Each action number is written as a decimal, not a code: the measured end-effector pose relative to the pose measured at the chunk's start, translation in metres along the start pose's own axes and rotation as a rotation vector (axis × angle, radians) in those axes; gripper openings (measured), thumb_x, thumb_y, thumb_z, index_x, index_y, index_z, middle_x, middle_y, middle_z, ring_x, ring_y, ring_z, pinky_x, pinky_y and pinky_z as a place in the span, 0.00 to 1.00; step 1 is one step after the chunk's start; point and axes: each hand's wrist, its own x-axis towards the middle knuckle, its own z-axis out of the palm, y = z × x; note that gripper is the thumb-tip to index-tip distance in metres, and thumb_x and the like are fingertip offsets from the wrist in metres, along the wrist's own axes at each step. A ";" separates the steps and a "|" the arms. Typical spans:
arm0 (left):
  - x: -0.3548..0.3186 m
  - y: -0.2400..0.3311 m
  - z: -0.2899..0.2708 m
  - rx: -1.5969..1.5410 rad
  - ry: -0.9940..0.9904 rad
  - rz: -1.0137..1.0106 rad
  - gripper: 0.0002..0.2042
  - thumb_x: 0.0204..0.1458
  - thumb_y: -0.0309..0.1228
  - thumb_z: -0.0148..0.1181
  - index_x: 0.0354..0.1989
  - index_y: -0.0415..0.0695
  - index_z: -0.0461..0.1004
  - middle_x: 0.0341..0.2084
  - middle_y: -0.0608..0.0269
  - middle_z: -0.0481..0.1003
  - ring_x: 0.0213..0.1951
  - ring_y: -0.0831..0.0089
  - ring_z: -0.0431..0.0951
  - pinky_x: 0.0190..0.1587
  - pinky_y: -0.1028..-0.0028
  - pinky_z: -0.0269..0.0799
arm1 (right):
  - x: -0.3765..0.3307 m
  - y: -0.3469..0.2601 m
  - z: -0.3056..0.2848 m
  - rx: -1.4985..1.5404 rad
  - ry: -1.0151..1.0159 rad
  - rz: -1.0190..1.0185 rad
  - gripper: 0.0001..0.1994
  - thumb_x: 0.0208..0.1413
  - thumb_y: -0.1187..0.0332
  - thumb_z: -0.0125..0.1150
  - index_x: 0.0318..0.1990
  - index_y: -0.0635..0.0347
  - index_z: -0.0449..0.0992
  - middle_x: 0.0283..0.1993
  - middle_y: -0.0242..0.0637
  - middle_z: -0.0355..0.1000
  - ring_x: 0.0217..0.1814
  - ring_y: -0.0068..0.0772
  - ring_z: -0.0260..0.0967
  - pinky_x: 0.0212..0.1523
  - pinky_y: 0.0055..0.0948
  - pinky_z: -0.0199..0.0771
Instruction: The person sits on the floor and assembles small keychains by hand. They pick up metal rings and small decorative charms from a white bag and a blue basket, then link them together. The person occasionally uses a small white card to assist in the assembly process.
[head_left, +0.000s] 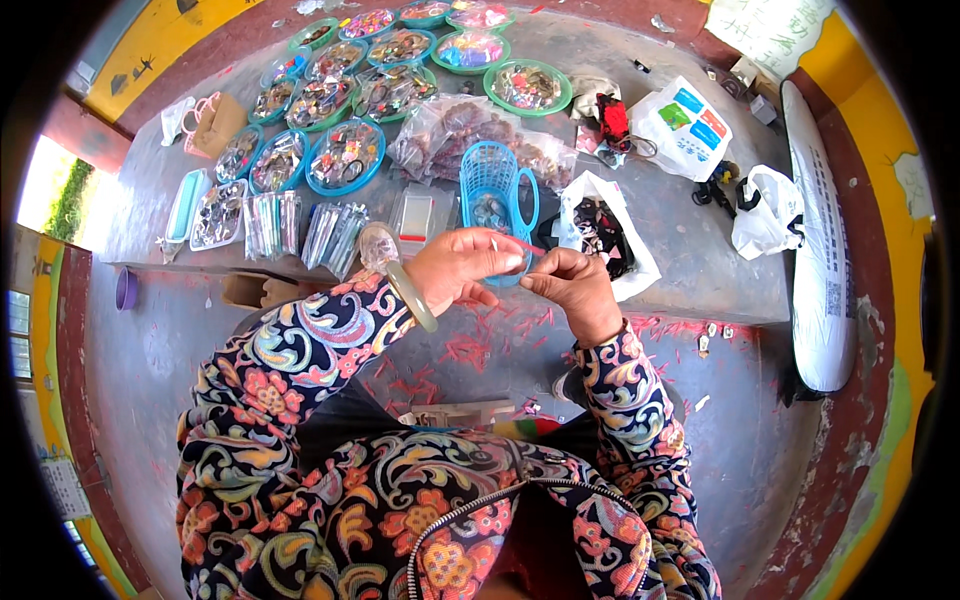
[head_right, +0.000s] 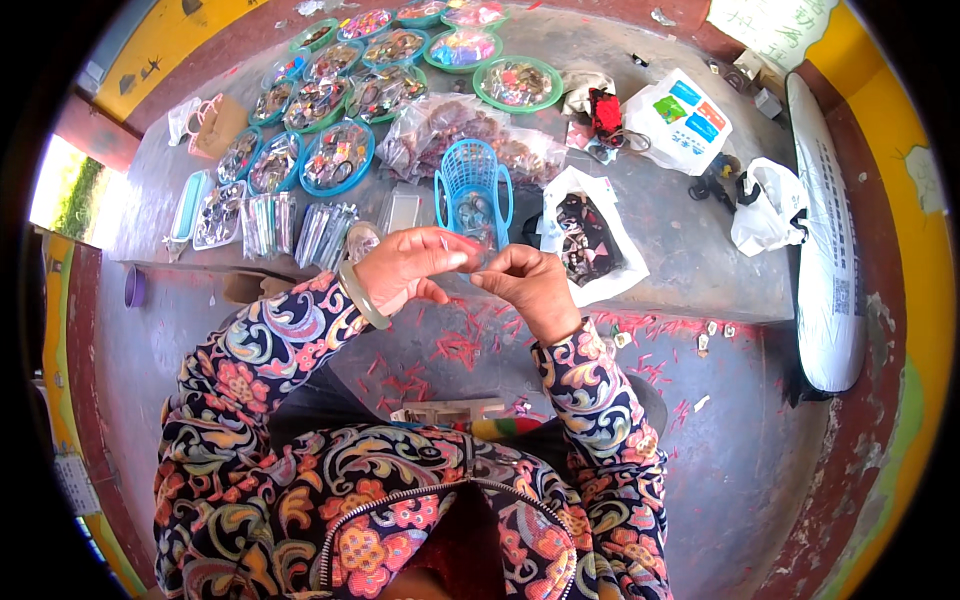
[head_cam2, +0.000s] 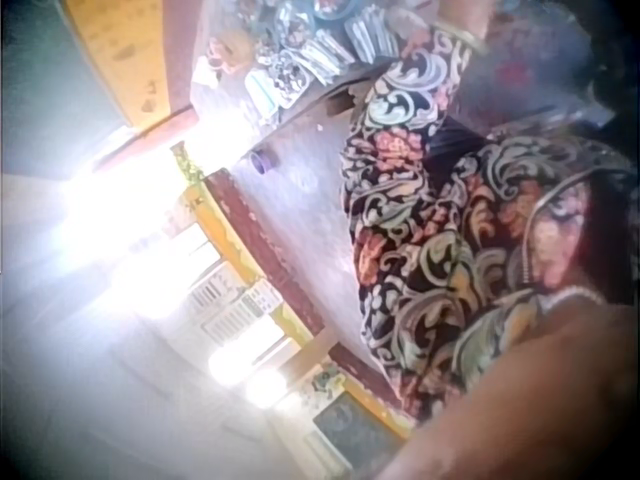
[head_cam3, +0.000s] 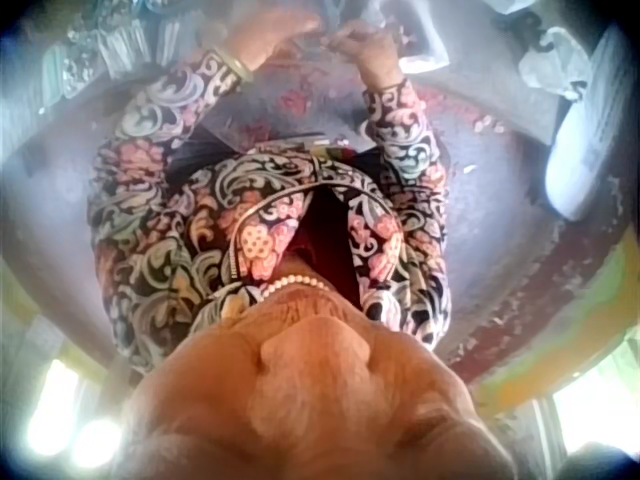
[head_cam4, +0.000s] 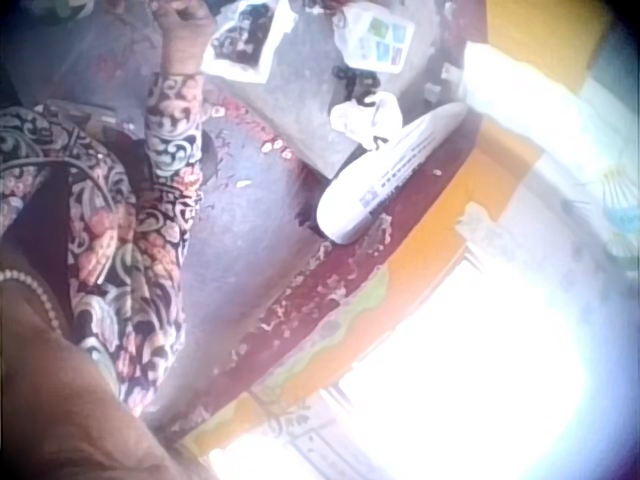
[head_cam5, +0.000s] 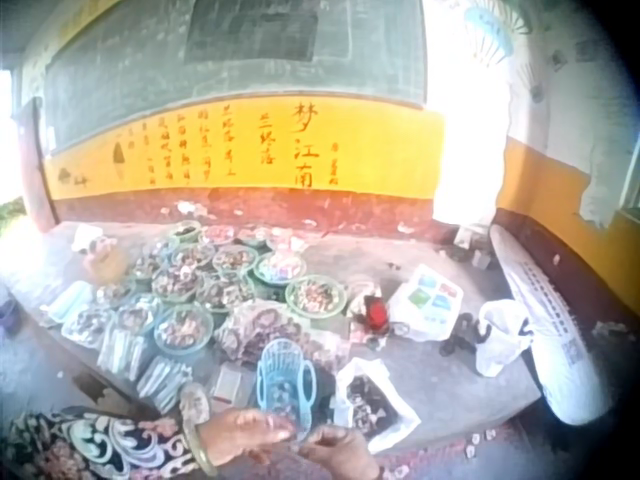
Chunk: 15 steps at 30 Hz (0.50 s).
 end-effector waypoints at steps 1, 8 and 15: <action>0.001 0.002 0.001 -0.030 0.007 -0.016 0.14 0.51 0.33 0.53 0.43 0.40 0.67 0.39 0.62 0.71 0.42 0.76 0.70 0.32 0.78 0.71 | 0.000 0.001 0.000 -0.037 0.002 -0.008 0.06 0.40 0.77 0.65 0.20 0.62 0.71 0.20 0.25 0.67 0.23 0.14 0.59 0.25 0.15 0.59; 0.004 0.000 -0.002 -0.019 0.060 0.049 0.12 0.53 0.34 0.50 0.42 0.41 0.68 0.39 0.61 0.71 0.42 0.75 0.71 0.34 0.75 0.71 | -0.002 -0.001 0.006 -0.281 0.031 -0.115 0.07 0.39 0.76 0.66 0.19 0.62 0.71 0.20 0.26 0.66 0.22 0.14 0.59 0.23 0.16 0.59; 0.000 0.009 0.002 -0.134 0.071 0.122 0.15 0.52 0.34 0.51 0.46 0.43 0.64 0.41 0.62 0.68 0.44 0.76 0.68 0.35 0.76 0.69 | -0.001 -0.014 0.005 -1.151 0.255 -0.834 0.07 0.35 0.75 0.62 0.20 0.58 0.67 0.20 0.33 0.62 0.25 0.33 0.62 0.29 0.29 0.63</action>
